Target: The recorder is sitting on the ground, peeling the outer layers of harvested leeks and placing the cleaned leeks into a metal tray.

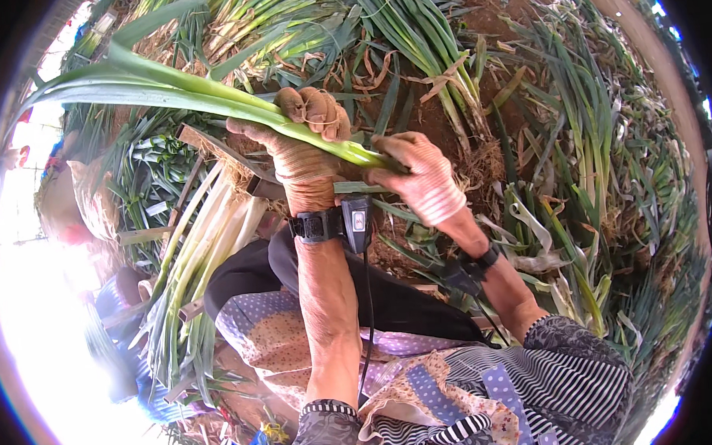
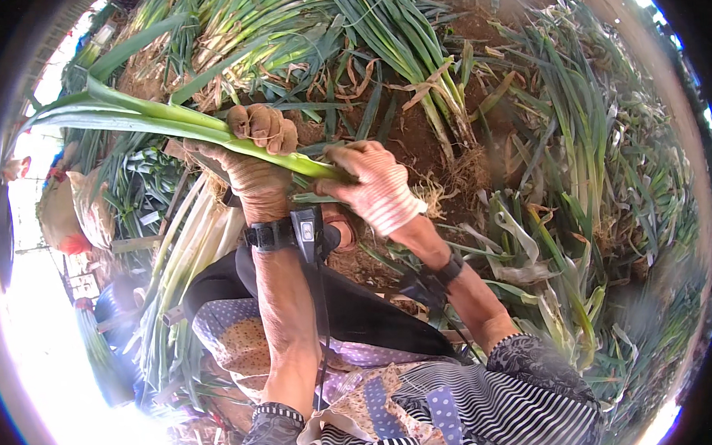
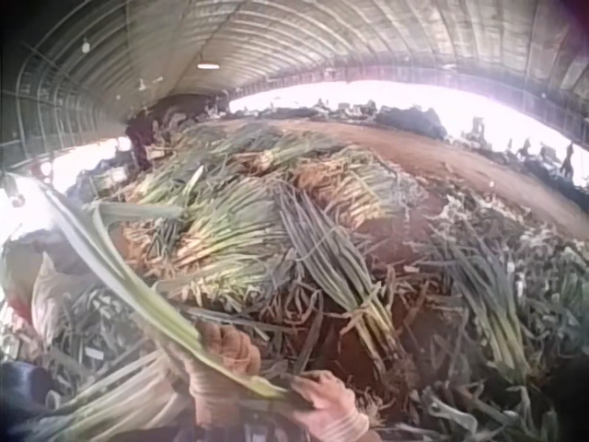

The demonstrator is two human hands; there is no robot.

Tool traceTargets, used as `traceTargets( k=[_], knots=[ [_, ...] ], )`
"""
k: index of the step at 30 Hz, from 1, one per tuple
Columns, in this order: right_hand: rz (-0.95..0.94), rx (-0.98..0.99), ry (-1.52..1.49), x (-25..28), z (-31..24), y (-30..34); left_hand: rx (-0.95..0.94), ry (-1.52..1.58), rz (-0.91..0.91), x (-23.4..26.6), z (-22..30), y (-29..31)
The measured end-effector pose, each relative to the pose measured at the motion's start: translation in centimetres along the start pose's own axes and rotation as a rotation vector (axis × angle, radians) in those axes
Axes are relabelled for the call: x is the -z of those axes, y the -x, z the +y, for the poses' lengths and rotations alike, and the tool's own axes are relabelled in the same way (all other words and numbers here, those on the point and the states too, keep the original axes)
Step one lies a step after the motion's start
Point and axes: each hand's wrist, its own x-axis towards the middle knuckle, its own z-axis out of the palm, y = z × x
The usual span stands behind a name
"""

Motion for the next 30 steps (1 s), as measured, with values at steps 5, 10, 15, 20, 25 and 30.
traceTargets(
  k=[5, 10, 15, 20, 25, 30],
  knots=[
    [-0.224, -0.316, -0.549, -0.7, 1.7, 0.5, -0.025, -0.063, 0.012, -0.8, -0.4, 0.3],
    [-0.538, -0.427, 0.325, -1.8, 7.1, 1.5, -0.057, 0.033, -0.045, -0.5, 0.1, 0.5],
    [-0.822, -0.149, 0.951, 0.9, 20.0, 12.4, -0.201, -0.021, 0.247, -1.5, 1.7, -0.8],
    [-0.681, -0.626, 0.857, 4.0, 20.3, 19.6, -0.313, -0.127, 0.602, -1.4, 2.7, -1.2],
    [-0.697, -1.021, 0.911, 8.7, 19.7, 26.4, -0.349, -0.189, 0.833, -1.7, 4.2, -1.4],
    [-0.676, -1.205, 0.915, 14.8, 19.1, 30.8, -0.347, -0.218, 0.936, -1.0, 4.5, -1.4]
  ],
)
